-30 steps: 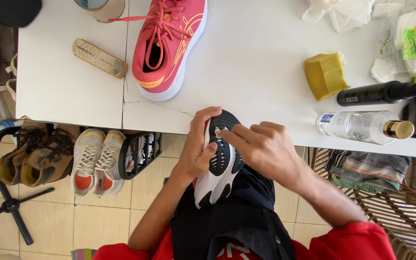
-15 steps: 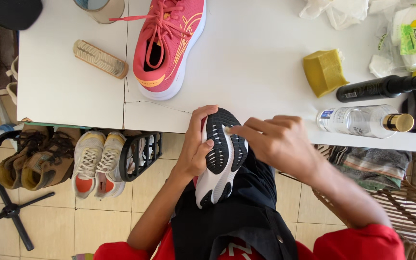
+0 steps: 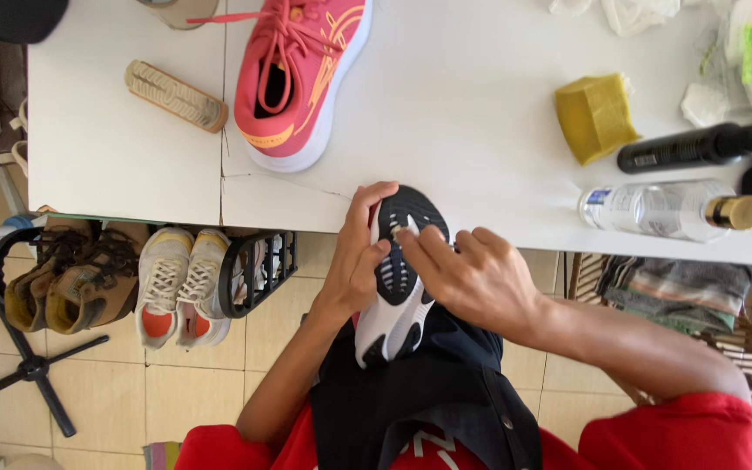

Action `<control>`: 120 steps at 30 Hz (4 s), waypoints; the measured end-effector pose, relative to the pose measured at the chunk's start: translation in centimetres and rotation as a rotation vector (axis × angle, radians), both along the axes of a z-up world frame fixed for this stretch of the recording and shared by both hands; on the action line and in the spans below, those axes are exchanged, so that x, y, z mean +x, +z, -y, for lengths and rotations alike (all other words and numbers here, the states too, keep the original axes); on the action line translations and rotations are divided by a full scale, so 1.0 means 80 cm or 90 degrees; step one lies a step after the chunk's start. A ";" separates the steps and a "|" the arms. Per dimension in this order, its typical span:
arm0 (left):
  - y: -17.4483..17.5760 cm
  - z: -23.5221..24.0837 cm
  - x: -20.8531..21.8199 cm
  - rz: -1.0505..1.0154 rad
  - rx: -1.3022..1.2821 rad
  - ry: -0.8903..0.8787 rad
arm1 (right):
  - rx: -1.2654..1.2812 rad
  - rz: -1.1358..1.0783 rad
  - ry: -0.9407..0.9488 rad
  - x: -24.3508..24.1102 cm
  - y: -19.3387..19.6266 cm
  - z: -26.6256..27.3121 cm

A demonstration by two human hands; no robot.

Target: The person cleans the sole of a white and black sneaker using a cotton swab and a metal tool. They scrub the black tread patterns and white midsole, occasionally dipping the swab into a clear liquid from a bottle on the table.

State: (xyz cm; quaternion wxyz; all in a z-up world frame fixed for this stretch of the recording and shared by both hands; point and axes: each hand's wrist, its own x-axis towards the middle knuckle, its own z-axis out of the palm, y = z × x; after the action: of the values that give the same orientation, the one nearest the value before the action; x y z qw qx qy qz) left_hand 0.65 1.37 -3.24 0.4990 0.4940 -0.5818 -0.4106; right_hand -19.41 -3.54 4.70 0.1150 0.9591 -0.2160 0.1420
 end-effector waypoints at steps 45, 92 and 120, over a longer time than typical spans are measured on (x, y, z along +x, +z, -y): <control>-0.018 -0.012 -0.010 -0.156 -0.006 -0.054 | 0.127 0.109 -0.044 -0.022 0.005 -0.026; 0.017 -0.023 0.001 -0.129 0.097 0.057 | 0.987 0.736 -0.165 -0.008 -0.089 -0.034; 0.010 -0.015 0.010 0.139 -0.032 -0.065 | 0.252 0.087 -0.017 -0.032 0.032 0.003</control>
State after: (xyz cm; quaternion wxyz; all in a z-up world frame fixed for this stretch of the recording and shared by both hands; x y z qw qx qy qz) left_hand 1.49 2.61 -2.47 0.4236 0.4923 -0.6673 -0.3646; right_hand -21.99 -3.81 7.28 -0.0891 0.9483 -0.2594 0.1600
